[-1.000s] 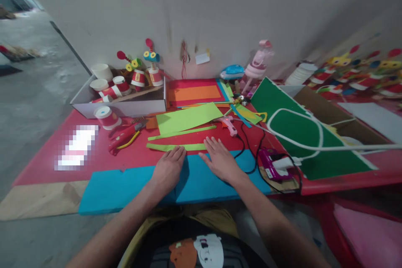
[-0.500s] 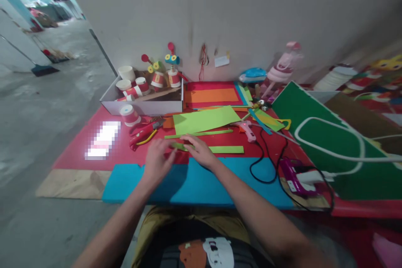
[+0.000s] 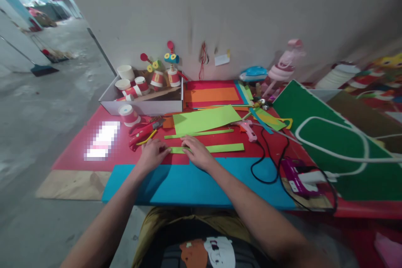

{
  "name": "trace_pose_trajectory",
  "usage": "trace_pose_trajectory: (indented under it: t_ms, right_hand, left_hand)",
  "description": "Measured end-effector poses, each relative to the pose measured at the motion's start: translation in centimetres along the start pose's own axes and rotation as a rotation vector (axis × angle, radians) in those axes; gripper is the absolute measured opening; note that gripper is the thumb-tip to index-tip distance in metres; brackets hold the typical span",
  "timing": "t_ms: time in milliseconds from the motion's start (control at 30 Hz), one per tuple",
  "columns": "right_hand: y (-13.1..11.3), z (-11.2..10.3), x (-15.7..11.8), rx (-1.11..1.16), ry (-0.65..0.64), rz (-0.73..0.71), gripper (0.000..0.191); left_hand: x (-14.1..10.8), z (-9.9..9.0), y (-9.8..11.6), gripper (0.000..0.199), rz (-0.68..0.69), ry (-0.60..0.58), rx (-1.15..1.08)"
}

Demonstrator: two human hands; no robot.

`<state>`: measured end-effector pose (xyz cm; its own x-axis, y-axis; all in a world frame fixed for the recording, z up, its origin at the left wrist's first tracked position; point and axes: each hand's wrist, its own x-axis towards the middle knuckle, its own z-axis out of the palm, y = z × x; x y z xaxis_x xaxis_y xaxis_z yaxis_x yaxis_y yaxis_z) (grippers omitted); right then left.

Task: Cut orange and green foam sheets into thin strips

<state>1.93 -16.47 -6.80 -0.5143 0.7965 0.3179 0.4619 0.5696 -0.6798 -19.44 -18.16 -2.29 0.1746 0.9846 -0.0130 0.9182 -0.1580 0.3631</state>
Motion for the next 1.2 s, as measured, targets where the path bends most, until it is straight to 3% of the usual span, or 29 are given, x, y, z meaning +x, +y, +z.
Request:
trace_pose_trajectory:
  t_ms: [233, 467, 567, 667, 733, 800, 933, 1100, 1200]
  right_hand:
    - [-0.3, -0.1, 0.1, -0.028, 0.004, 0.04, 0.02]
    - [0.2, -0.1, 0.4, 0.002, -0.009, -0.064, 0.018]
    - [0.3, -0.1, 0.5, 0.007, -0.007, -0.065, 0.015]
    - [0.3, 0.0, 0.6, 0.004, -0.01, -0.065, 0.016]
    - [0.3, 0.2, 0.7, -0.007, -0.008, -0.048, 0.021]
    - [0.2, 0.4, 0.7, -0.02, 0.0, -0.02, 0.024]
    - [0.8, -0.4, 0.2, -0.065, 0.011, 0.017, 0.02]
    - [3.1, -4.3, -2.7, -0.102, 0.035, 0.122, 0.027]
    - [4.1, -6.0, -4.3, -0.107, 0.054, 0.142, 0.028]
  left_hand:
    - [0.5, 0.2, 0.7, 0.028, -0.071, 0.0, 0.118]
    - [0.3, 0.8, 0.8, 0.025, -0.059, 0.021, 0.192]
    - [-0.6, 0.6, 1.7, 0.027, -0.069, 0.12, 0.277]
    - [-2.0, 1.2, 3.4, 0.037, 0.08, 0.273, 0.305]
    - [-3.1, 2.3, 4.5, 0.045, 0.241, 0.232, 0.268]
    - [-3.9, 3.7, 5.0, 0.056, 0.29, 0.161, 0.27]
    - [-5.2, 5.0, 3.6, 0.075, 0.284, 0.082, 0.342]
    - [-6.3, 2.7, 0.1, 0.073, 0.243, 0.074, 0.357]
    - [-6.3, 1.7, 0.7, 0.07, 0.192, 0.107, 0.369]
